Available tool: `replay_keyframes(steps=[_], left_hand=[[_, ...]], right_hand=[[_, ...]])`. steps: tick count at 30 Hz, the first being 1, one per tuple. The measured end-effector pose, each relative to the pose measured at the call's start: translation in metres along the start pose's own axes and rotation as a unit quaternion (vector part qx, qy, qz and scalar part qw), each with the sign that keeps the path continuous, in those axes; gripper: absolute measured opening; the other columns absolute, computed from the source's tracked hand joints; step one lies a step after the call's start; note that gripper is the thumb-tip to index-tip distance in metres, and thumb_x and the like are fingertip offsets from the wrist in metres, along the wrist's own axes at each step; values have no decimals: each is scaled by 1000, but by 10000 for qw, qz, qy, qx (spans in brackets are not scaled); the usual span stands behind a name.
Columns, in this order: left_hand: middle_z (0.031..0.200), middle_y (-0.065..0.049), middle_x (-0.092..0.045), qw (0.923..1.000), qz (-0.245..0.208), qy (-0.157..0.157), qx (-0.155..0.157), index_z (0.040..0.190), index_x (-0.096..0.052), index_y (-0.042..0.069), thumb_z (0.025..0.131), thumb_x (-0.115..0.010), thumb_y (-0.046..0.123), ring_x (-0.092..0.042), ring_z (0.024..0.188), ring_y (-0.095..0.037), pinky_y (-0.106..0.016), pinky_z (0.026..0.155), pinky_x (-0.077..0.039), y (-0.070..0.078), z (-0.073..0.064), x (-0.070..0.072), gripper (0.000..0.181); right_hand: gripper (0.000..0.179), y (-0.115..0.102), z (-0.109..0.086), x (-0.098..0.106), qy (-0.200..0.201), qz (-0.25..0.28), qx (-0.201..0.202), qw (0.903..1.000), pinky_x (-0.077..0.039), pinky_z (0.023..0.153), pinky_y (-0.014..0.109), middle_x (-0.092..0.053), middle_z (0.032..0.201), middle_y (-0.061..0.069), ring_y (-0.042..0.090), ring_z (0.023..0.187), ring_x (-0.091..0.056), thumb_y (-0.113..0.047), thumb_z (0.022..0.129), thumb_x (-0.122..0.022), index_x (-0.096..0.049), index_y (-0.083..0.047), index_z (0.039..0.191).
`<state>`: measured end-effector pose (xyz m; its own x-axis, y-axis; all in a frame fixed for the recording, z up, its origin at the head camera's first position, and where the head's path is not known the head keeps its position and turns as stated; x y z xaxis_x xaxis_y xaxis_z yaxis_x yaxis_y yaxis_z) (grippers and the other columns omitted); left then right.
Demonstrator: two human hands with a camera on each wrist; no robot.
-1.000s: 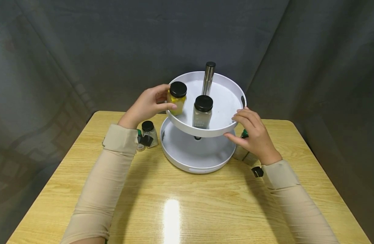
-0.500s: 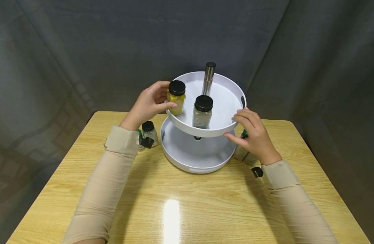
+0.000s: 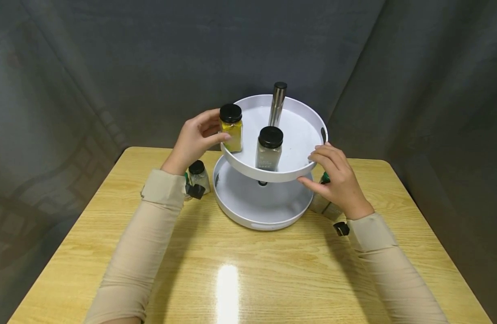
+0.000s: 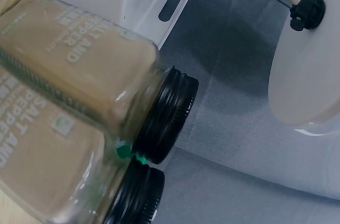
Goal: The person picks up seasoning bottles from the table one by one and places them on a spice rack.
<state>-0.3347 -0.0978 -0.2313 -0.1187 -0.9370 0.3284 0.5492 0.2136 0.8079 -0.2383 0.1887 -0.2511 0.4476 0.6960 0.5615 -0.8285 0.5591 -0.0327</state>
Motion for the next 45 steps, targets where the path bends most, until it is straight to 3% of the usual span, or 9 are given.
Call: replay_keyframes(steps=[23,27,30,32,34,37,39,45], left_hand=[[137,-15,-59,9988,-211,293,-321,140,-57,2,85,-78,0,-59,125,-24,-30,109,-47,-4,-5,5,59],[140,-16,-58,9990,-92,340,-288,141,-56,1,90,-71,28,-57,129,-26,-32,111,-45,-10,-7,8,60],[141,-18,-57,9985,-71,436,-329,141,-56,-2,93,-51,54,-55,131,-28,-34,113,-43,-14,-8,11,74],[142,-19,-57,9978,-117,566,-336,141,-55,-2,97,-38,61,-53,133,-27,-35,114,-43,-16,-8,14,79],[144,-18,-55,9969,-266,677,-300,142,-54,-1,105,-31,55,-51,136,-26,-35,115,-41,-18,-7,15,71],[149,-13,-51,9966,-287,760,-155,146,-52,2,113,-31,35,-47,140,-22,-34,116,-39,-22,-5,15,52],[151,-12,-49,9970,-189,744,-65,148,-50,3,113,-32,26,-45,141,-20,-33,117,-38,-24,-4,13,45],[154,-15,-45,9981,21,605,81,149,-47,0,113,-34,19,-38,145,-23,-34,121,-31,-29,2,3,43]], right_hand=[[57,1,0,-2,-20,-11,37,10000,-37,117,49,-63,114,23,41,113,-55,-49,96,-66,-66,6,112],[56,2,1,-3,-13,-7,29,10000,-37,117,50,-63,114,24,42,114,-55,-49,96,-66,-66,5,112],[57,2,1,-4,-13,-5,26,10000,-37,117,50,-62,114,24,42,115,-55,-49,96,-66,-65,5,112],[57,2,0,-4,-17,-6,29,10000,-37,117,50,-62,114,24,42,115,-55,-49,96,-65,-65,5,112],[57,1,0,-5,-7,-27,74,10000,-37,117,49,-62,115,24,43,115,-55,-49,97,-65,-65,6,113],[57,-1,1,-5,14,-43,129,9999,-37,117,49,-62,115,25,43,115,-55,-49,97,-65,-65,6,113],[57,-1,1,-5,36,-61,171,9998,-38,116,49,-62,115,26,43,115,-55,-49,97,-65,-65,6,113],[58,-1,0,-5,46,-58,193,9998,-38,116,49,-62,116,26,43,116,-55,-49,97,-65,-65,7,113]])
Point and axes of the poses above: each hand's wrist, its own z-axis towards the middle knuckle, its own x-axis out of the back of the hand, y = z × x, the point moved 10 cm from there along z, towards the middle knuckle
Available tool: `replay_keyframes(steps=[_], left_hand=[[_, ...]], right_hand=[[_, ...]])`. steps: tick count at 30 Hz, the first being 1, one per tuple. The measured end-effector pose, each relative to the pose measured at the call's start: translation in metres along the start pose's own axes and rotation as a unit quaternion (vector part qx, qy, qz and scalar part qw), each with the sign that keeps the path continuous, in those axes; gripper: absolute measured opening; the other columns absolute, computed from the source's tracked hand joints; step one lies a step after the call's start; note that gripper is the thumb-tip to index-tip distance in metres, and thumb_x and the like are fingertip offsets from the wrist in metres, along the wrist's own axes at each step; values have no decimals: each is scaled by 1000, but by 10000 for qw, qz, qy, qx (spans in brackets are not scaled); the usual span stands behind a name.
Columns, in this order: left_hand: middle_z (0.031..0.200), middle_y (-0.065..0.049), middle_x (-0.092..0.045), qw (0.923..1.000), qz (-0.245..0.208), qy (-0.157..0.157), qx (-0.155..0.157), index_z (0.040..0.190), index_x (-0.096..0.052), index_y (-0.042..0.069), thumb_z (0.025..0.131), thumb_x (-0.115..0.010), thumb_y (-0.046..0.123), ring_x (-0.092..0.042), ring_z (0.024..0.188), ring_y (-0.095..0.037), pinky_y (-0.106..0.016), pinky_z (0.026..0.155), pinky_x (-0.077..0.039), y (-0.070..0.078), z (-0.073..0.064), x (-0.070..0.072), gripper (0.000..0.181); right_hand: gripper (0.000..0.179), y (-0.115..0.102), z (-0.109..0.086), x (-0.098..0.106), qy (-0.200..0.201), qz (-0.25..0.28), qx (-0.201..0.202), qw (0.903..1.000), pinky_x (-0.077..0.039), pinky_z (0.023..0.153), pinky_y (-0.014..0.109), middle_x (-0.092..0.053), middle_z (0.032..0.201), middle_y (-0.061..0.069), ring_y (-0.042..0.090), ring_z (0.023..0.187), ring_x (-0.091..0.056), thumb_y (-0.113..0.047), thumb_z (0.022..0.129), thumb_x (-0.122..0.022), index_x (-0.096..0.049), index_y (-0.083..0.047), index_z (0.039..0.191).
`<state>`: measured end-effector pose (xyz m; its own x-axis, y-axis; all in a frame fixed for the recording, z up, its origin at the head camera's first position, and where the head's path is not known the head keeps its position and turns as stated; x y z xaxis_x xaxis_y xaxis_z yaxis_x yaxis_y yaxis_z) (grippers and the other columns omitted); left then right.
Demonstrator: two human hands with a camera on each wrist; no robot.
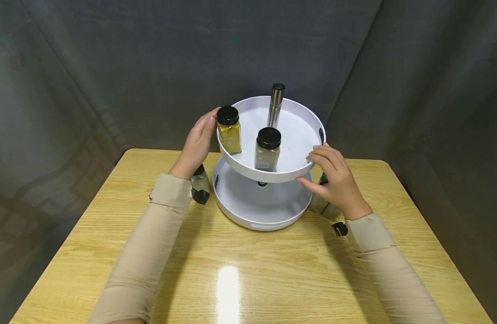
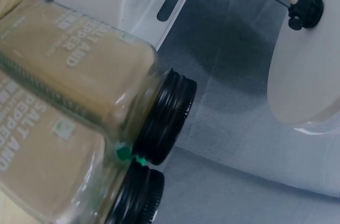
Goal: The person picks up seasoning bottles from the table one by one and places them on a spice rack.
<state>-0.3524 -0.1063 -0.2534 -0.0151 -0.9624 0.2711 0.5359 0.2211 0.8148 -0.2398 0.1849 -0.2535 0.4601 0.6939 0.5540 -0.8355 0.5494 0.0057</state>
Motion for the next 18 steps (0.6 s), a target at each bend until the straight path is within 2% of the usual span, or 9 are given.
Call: replay_keyframes(steps=[7,11,14,18], left_hand=[[157,-16,-41,9994,-79,-109,322,152,-43,-1,113,-30,23,-34,147,-24,-39,120,-34,-10,0,-8,47],[157,-15,-41,9996,11,-115,272,151,-44,0,113,-31,24,-35,147,-24,-39,120,-34,-9,-2,-8,46],[156,-16,-42,9997,214,-115,21,148,-48,-1,113,-34,20,-35,146,-25,-38,120,-32,-6,-3,-7,44],[153,-18,-46,9954,697,-180,-631,142,-54,-5,110,-41,11,-38,145,-27,-35,122,-28,4,-8,-7,38]], right_hand=[[59,1,0,1,-56,3,-32,10000,-38,117,48,-62,117,26,43,116,-55,-50,97,-64,-65,7,113],[58,3,0,2,-58,80,-59,9999,-38,117,48,-62,117,24,42,116,-55,-49,97,-65,-65,6,113],[56,6,0,3,24,224,-77,9997,-37,117,46,-63,115,23,42,116,-55,-49,99,-63,-65,5,112],[51,14,-2,7,319,459,-130,9983,-38,117,45,-63,113,24,41,115,-56,-44,103,-57,-66,6,108]])
Point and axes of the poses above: each hand's wrist, its own z-axis towards the middle knuckle, its own x-axis out of the back of the hand, y = z × x, the point moved 10 cm from there along z, towards the middle knuckle
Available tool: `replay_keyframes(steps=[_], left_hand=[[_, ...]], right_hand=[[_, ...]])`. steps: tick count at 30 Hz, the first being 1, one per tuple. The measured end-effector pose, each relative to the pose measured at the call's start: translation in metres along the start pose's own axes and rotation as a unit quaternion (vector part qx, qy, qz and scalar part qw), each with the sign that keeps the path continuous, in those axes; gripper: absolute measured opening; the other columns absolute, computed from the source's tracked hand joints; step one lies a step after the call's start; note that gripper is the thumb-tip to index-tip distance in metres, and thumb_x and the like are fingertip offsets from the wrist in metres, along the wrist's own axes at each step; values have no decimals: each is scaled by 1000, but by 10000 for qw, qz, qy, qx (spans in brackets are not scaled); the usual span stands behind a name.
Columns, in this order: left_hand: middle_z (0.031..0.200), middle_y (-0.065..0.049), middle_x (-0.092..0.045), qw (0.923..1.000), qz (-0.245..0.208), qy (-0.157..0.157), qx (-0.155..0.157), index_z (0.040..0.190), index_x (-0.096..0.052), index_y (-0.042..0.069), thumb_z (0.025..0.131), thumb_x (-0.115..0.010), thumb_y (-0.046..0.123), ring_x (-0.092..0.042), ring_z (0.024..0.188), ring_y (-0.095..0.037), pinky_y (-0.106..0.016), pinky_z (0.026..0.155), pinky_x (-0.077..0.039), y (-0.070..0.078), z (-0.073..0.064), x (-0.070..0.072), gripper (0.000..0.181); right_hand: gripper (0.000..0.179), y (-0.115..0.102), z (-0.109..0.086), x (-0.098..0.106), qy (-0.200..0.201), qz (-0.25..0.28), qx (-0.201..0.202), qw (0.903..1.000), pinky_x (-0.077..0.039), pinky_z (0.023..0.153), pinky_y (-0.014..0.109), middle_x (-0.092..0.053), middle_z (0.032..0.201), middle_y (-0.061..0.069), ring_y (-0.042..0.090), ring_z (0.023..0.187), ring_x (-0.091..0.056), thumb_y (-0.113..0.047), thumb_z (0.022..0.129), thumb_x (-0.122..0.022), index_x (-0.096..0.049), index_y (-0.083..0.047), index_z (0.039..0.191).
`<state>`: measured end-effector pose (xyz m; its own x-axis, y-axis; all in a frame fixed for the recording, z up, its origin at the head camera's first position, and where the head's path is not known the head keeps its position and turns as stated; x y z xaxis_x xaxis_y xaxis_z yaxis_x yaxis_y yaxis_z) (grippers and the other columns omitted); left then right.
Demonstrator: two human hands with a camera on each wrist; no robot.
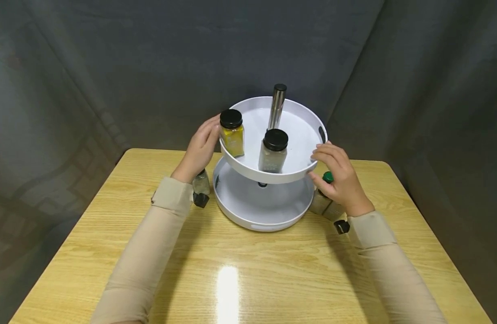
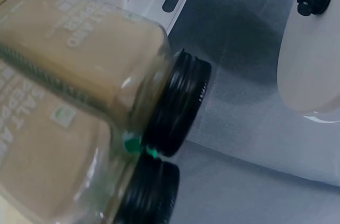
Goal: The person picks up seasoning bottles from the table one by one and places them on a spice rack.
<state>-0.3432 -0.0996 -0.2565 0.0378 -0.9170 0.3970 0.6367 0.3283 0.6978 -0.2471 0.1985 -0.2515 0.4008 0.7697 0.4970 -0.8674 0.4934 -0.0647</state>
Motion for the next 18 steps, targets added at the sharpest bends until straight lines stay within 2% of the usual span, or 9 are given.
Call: replay_keyframes(steps=[4,7,11,15,18], left_hand=[[152,-20,-46,9957,592,-132,-694,139,-57,-5,108,-45,7,-38,145,-30,-37,122,-28,11,-8,-2,35],[152,-20,-46,9900,928,-219,-1035,138,-57,-5,108,-48,8,-36,147,-30,-37,122,-28,17,-14,-4,34],[149,-20,-49,9847,1077,-214,-1355,135,-58,-7,105,-53,8,-37,147,-29,-37,122,-29,21,-19,-4,34],[143,-21,-54,9793,1083,-103,-1706,129,-61,-6,108,-51,30,-41,144,-30,-38,121,-32,26,-23,-3,43],[139,-22,-56,9768,1057,-30,-1860,124,-62,-6,106,-47,49,-42,143,-32,-39,120,-33,28,-25,-3,60]], right_hand=[[51,11,-1,5,404,234,-253,9986,-39,115,47,-64,108,25,40,114,-57,-42,106,-52,-66,7,101],[50,20,-1,8,702,408,-548,9952,-40,114,47,-65,104,26,42,113,-58,-39,105,-53,-67,8,97],[31,22,4,13,1015,803,-960,9869,-43,111,41,-64,101,30,44,114,-59,-16,98,-57,-66,13,93],[16,17,13,15,1198,1442,-1334,9732,-46,109,38,-61,101,35,39,118,-60,6,89,-53,-62,20,93],[15,18,16,15,1262,1801,-1550,9631,-47,109,36,-58,103,38,37,122,-58,10,90,-51,-60,22,94]])
Point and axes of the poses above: each hand's wrist, its own z-axis towards the middle knuckle, its own x-axis out of the back of the hand, y = z × x, the point moved 10 cm from there along z, towards the middle knuckle
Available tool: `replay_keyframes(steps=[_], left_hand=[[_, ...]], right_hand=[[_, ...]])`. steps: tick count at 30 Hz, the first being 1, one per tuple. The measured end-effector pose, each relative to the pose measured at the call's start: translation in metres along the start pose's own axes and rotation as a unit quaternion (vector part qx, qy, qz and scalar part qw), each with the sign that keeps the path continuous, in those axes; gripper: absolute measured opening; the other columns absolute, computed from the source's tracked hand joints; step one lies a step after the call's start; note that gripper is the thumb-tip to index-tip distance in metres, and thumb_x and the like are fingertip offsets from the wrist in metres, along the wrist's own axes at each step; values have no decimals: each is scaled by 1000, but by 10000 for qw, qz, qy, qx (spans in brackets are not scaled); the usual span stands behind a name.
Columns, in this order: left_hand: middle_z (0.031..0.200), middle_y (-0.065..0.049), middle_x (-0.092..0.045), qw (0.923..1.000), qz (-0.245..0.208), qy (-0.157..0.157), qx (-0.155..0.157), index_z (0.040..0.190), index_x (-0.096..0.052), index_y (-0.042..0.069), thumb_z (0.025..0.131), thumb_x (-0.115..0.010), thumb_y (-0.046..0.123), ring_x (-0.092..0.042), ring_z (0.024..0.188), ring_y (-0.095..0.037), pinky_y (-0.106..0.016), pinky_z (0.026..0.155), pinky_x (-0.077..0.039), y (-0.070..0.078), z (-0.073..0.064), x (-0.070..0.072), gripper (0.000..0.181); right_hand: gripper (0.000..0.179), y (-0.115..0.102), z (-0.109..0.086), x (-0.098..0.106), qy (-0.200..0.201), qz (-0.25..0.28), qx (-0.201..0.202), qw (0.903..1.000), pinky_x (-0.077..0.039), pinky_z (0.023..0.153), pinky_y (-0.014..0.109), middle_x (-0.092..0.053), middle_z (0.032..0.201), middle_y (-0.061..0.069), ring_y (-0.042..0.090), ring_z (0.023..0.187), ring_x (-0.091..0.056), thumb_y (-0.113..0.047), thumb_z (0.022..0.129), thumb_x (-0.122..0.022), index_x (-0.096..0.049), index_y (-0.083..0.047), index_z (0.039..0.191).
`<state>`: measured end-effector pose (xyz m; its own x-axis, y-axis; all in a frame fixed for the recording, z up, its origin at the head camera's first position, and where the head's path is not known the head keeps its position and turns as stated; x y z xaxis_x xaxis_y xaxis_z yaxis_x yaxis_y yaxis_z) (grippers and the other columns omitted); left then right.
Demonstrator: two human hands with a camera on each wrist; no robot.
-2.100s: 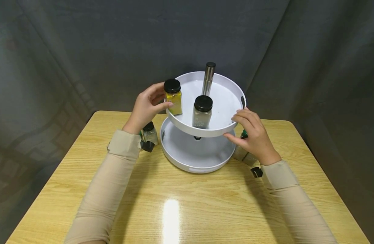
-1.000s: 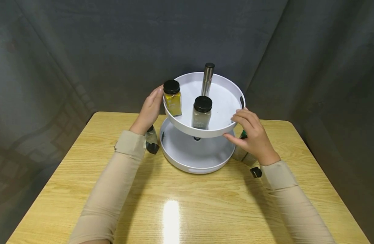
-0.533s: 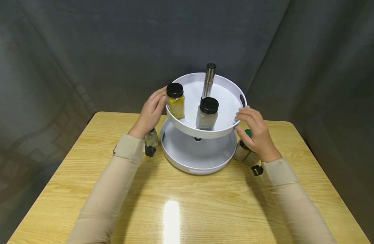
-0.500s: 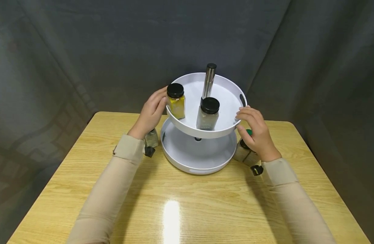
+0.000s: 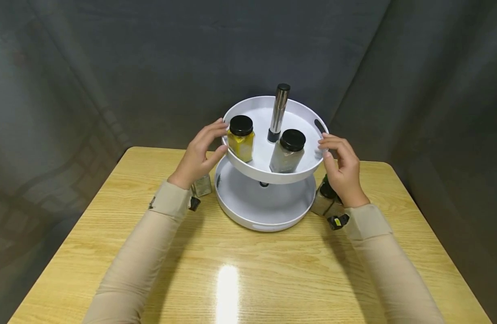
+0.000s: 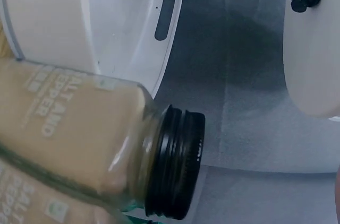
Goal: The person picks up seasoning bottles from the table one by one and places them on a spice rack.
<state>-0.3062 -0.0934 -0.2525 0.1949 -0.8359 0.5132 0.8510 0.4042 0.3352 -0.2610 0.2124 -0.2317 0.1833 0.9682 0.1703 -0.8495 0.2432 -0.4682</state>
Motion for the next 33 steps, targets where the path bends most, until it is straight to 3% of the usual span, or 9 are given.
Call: replay_keyframes(steps=[9,14,20,25,29,33], left_hand=[[133,-24,-58,9989,-129,400,-222,118,-63,-6,102,-55,52,-45,140,-37,-41,119,-35,13,-5,1,60],[132,-24,-58,9981,-46,609,-103,118,-63,-6,102,-56,51,-44,140,-38,-40,117,-38,19,-11,0,59],[132,-23,-59,9961,-8,873,148,118,-63,-5,100,-57,53,-44,141,-36,-33,111,-45,19,-17,1,62],[133,-22,-58,9938,-145,1067,287,118,-64,-5,98,-59,53,-44,141,-34,-33,107,-49,20,-22,2,61],[134,-22,-57,9921,-164,1179,397,119,-64,-4,98,-59,54,-43,143,-33,-33,108,-49,22,-25,1,62],[134,-23,-57,9910,-91,1262,444,119,-63,-5,98,-58,55,-42,142,-34,-34,108,-48,28,-27,-1,64]], right_hand=[[18,10,5,-1,-133,-183,-511,9984,-44,112,33,-57,113,40,46,129,-51,14,93,-45,-59,23,99],[21,9,5,0,-159,-471,-683,9964,-43,112,31,-56,120,40,49,131,-48,16,95,-43,-57,24,108],[20,10,-4,3,100,-812,-800,9934,-49,106,30,-57,125,32,24,125,-57,14,96,-50,-57,20,114],[24,13,-21,6,377,-696,-646,9948,-47,108,31,-58,126,19,21,122,-55,16,91,-57,-59,16,115],[25,0,-33,4,561,-956,-227,9936,-46,110,36,-59,124,23,27,121,-55,8,88,-63,-63,13,112],[28,-15,-44,0,774,-1454,87,9863,-45,107,29,-60,120,27,32,117,-56,-6,85,-68,-65,9,108]])
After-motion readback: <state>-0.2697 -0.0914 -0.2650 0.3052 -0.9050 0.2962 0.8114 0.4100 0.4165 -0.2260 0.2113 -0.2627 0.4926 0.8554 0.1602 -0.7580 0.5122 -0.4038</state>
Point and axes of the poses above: each hand's wrist, its own z-axis towards the middle knuckle, its own x-axis out of the back of the hand, y = z × x, the point moved 10 cm from there along z, towards the middle knuckle
